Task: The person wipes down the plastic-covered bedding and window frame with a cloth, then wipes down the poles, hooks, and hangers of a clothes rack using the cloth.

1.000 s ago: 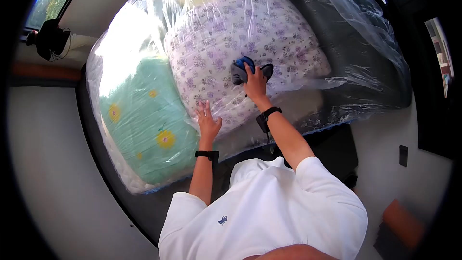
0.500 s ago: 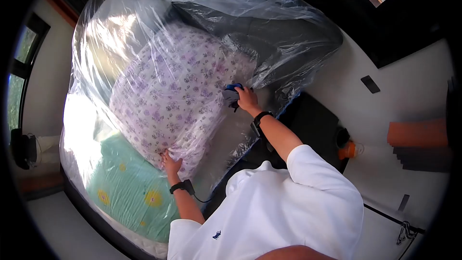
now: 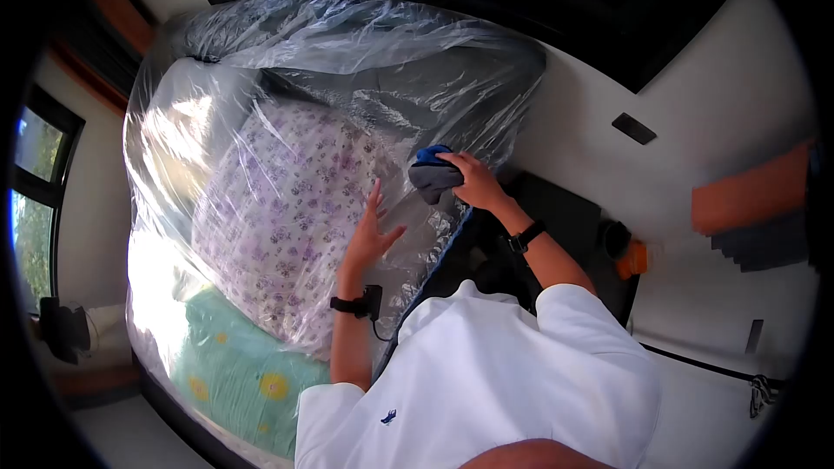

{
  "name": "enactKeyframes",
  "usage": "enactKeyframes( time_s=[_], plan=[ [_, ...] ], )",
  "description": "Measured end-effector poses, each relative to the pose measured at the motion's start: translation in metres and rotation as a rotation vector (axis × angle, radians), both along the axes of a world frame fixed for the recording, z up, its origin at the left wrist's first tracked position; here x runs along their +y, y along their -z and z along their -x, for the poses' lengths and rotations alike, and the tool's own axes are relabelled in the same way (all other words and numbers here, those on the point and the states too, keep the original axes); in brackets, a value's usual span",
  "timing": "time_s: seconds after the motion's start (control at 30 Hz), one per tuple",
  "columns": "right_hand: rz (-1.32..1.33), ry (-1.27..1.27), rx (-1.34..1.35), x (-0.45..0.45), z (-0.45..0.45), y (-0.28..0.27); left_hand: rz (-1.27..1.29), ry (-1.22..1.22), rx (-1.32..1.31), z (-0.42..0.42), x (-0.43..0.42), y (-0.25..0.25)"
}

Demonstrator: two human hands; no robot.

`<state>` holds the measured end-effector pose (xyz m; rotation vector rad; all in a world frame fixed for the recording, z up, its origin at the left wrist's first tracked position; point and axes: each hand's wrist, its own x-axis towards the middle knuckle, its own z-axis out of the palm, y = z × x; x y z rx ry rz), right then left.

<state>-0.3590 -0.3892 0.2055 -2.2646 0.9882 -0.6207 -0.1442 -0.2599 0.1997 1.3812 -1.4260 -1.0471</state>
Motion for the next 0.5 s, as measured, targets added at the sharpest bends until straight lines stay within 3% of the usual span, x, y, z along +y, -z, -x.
enactKeyframes(
  time_s=[0.13, 0.33, 0.4, 0.5],
  plan=[
    [0.176, -0.109, -0.189, -0.019, 0.026, -0.023, 0.066, -0.052, 0.054, 0.061, -0.066, -0.036],
    [0.237, 0.12, -0.221, -0.08, 0.136, -0.039, 0.469, -0.109, -0.388, 0.139, -0.151, -0.048],
    [0.252, 0.136, -0.234, -0.104, 0.181, -0.019, 0.195, 0.009, -0.238, 0.182, -0.173, -0.052],
    [0.202, 0.291, -0.156, -0.114, 0.23, -0.005, 0.156, 0.086, -0.181, 0.231, -0.195, -0.053]
  ],
)
